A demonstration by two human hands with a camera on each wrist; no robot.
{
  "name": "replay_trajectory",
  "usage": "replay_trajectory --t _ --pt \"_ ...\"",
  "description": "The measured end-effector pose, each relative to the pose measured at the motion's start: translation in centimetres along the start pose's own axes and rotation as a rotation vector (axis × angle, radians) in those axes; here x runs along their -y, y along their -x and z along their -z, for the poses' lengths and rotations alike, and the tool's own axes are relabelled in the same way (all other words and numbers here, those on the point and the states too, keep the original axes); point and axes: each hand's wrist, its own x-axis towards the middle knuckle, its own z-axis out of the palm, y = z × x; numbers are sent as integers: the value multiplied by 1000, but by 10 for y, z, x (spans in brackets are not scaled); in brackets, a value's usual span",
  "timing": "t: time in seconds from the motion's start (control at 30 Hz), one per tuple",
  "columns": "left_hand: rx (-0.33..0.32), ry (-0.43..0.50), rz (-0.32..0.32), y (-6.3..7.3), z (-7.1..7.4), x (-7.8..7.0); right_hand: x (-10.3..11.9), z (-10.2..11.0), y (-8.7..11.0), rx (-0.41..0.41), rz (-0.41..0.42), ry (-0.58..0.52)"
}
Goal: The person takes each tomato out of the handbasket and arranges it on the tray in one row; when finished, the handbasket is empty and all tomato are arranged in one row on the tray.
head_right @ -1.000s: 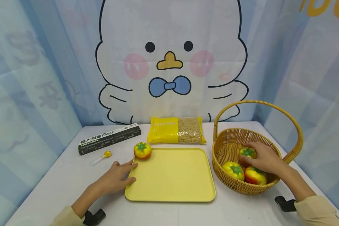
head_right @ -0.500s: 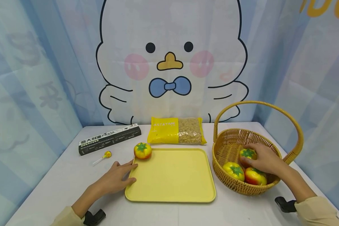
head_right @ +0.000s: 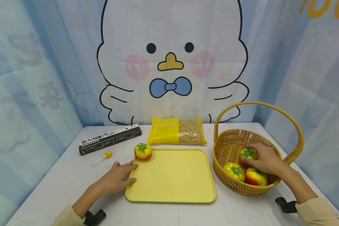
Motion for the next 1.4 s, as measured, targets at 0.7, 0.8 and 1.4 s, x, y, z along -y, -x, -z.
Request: replay_trajectory --t 0.7,0.8,1.4 --pt "6 -1 2 0 1 -1 5 3 0 -65 -21 -52" --pt "5 -1 3 0 1 -1 9 5 -1 -73 -39 -59" --pt "-5 -4 -5 0 -1 1 40 11 -6 -123 13 -49"
